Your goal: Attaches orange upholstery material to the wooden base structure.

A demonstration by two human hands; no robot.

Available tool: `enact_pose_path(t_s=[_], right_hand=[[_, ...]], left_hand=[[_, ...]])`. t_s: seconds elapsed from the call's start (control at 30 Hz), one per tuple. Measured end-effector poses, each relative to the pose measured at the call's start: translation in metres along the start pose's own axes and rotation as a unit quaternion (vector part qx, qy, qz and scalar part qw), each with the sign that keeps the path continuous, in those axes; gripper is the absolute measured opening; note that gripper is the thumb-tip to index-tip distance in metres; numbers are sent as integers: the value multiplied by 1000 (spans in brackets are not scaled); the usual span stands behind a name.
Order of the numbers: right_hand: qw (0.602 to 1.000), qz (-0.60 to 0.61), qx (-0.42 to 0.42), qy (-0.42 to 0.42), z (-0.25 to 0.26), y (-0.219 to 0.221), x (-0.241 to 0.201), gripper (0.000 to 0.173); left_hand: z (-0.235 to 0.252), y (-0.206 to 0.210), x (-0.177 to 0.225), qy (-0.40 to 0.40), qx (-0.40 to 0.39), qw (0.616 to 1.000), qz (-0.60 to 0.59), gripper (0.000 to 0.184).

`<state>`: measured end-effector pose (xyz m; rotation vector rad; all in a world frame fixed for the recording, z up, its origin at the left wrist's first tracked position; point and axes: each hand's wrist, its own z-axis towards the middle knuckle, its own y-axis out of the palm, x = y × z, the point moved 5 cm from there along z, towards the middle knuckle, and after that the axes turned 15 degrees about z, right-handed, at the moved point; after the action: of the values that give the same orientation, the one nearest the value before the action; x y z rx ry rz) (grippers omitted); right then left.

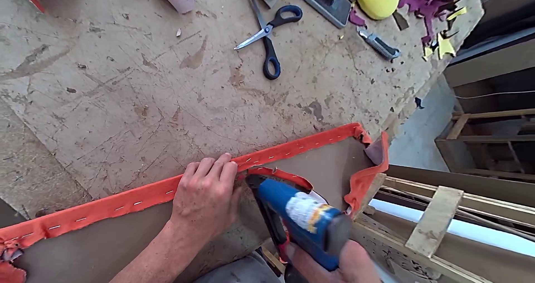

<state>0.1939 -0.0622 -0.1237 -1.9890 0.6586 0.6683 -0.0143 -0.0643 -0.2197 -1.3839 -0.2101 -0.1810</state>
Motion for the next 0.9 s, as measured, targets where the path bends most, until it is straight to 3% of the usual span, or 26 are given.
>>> enact_pose_path(t_s=[0.17, 0.37, 0.63, 0.77, 0.9], right_hand=[[995, 91, 12, -34, -19, -35, 13, 28], [999, -4, -35, -35, -25, -12, 19, 30], [995, 6, -73, -75, -29, 20, 8, 36], [994, 43, -57, -85, -41, -2, 30, 29], [993, 89, 39, -62, -71, -44, 81, 24]], left_hand=[[-27, -7, -12, 9, -35, 998, 49, 75], [-56, -17, -28, -55, 6, 995, 88, 65], [-50, -15, -29, -55, 7, 995, 88, 59], [-46, -17, -31, -44, 2, 997, 68, 62], [-26, -12, -13, -8, 8, 999, 52, 69]])
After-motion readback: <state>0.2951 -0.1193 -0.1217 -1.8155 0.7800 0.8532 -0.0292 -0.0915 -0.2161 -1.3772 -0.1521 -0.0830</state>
